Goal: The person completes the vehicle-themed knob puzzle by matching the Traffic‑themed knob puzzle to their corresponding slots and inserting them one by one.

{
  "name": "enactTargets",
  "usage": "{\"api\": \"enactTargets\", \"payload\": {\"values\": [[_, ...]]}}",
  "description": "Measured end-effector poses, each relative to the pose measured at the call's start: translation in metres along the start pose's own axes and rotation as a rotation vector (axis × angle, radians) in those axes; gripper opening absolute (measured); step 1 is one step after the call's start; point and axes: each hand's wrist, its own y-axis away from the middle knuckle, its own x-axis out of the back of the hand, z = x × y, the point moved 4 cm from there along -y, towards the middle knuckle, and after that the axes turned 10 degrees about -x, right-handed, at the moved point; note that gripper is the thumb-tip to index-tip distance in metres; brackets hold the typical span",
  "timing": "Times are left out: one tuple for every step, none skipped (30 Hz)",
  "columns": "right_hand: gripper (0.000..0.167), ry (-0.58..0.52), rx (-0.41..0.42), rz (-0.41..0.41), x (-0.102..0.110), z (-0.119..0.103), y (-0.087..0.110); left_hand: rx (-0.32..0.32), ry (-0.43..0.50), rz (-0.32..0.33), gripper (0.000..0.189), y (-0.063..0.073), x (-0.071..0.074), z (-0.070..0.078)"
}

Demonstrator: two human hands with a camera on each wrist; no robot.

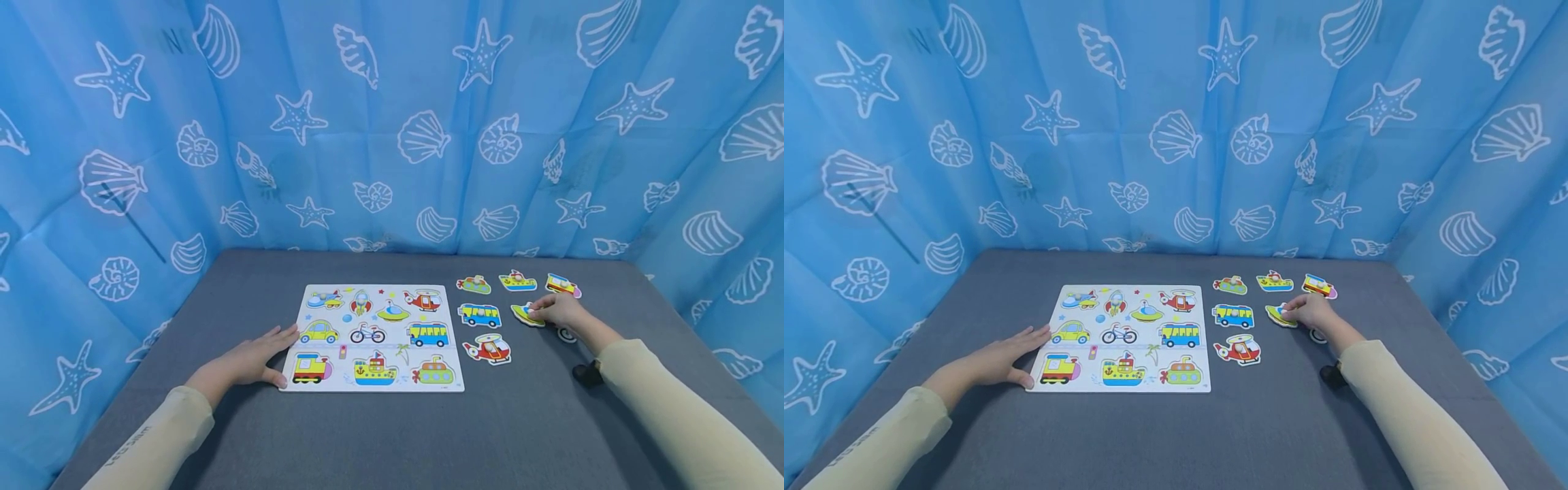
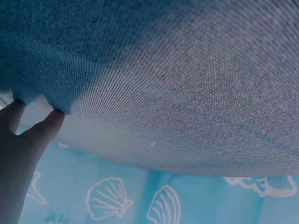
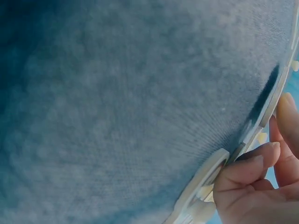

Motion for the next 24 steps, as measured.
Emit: {"api": "enactTargets", "payload": {"values": [[0.024, 0.002, 0.006, 0.0, 0.0, 0.0, 0.001, 0.0, -0.002, 0.002, 0.104, 0.0, 0.0, 0.0], [0.024, 0.002, 0.007, 0.004, 0.0, -0.001, 0.003, 0.0, -0.002, 0.003, 0.104, -0.001, 0.0, -0.001], [0.025, 0.003, 0.014, 0.003, 0.0, -0.001, 0.004, 0.0, -0.003, 0.003, 0.104, -0.001, 0.0, -0.001], [0.026, 0.003, 0.019, 0.006, 0.0, -0.002, 0.006, -0.001, -0.005, 0.004, 0.104, -0.001, 0.0, -0.001], [0.027, 0.005, 0.028, 0.003, 0.0, -0.003, 0.007, -0.001, -0.006, 0.004, 0.104, -0.001, 0.0, -0.001], [0.029, 0.006, 0.035, 0.003, 0.0, -0.004, 0.009, -0.001, -0.006, 0.004, 0.104, -0.001, 0.0, -0.001], [0.03, 0.011, 0.049, 0.001, 0.0, -0.006, 0.011, -0.001, -0.006, 0.003, 0.104, -0.001, 0.0, -0.002], [0.031, 0.017, 0.064, 0.003, -0.001, -0.008, 0.013, -0.003, -0.005, 0.003, 0.104, -0.001, 0.0, -0.002], [0.031, 0.022, 0.079, 0.005, -0.001, -0.01, 0.015, -0.002, -0.003, 0.001, 0.104, 0.0, 0.0, -0.002], [0.031, 0.027, 0.096, 0.01, -0.002, -0.013, 0.017, -0.003, -0.001, 0.002, 0.104, 0.0, 0.0, -0.002], [0.031, 0.032, 0.112, 0.014, -0.002, -0.016, 0.019, -0.005, 0.0, 0.003, 0.104, 0.0, 0.0, -0.001], [0.03, 0.036, 0.127, 0.018, -0.003, -0.019, 0.022, -0.006, 0.001, 0.003, 0.104, 0.0, 0.0, -0.001], [0.03, 0.043, 0.142, 0.023, -0.004, -0.022, 0.024, -0.008, 0.001, 0.005, 0.104, 0.0, 0.0, -0.001], [0.029, 0.047, 0.15, 0.026, -0.005, -0.025, 0.026, -0.009, 0.002, 0.005, 0.104, 0.0, 0.0, -0.002], [0.029, 0.049, 0.159, 0.026, -0.006, -0.028, 0.028, -0.009, 0.002, 0.006, 0.104, 0.0, 0.0, -0.002], [0.029, 0.052, 0.168, 0.024, -0.007, -0.03, 0.03, -0.01, 0.0, 0.008, 0.104, 0.0, 0.0, -0.002], [0.029, 0.05, 0.172, 0.019, -0.008, -0.033, 0.031, -0.009, -0.002, 0.009, 0.105, 0.0, 0.0, -0.002], [0.028, 0.052, 0.176, 0.014, -0.009, -0.035, 0.032, -0.008, -0.003, 0.01, 0.105, 0.0, -0.001, -0.002], [0.028, 0.05, 0.185, 0.008, -0.011, -0.038, 0.033, -0.009, -0.006, 0.011, 0.105, 0.0, -0.001, -0.002], [0.027, 0.047, 0.195, 0.001, -0.012, -0.041, 0.034, -0.009, -0.006, 0.012, 0.105, 0.0, -0.001, -0.002], [0.026, 0.044, 0.206, -0.006, -0.014, -0.043, 0.034, -0.009, -0.007, 0.013, 0.105, 0.0, -0.001, -0.002], [0.025, 0.043, 0.216, -0.015, -0.015, -0.045, 0.035, -0.008, -0.008, 0.013, 0.105, 0.0, 0.0, -0.002], [0.025, 0.04, 0.226, -0.025, -0.017, -0.047, 0.035, -0.007, -0.007, 0.012, 0.104, 0.0, 0.0, -0.001], [0.024, 0.041, 0.239, -0.035, -0.018, -0.049, 0.036, -0.009, -0.007, 0.011, 0.104, 0.0, 0.0, -0.001]]}}
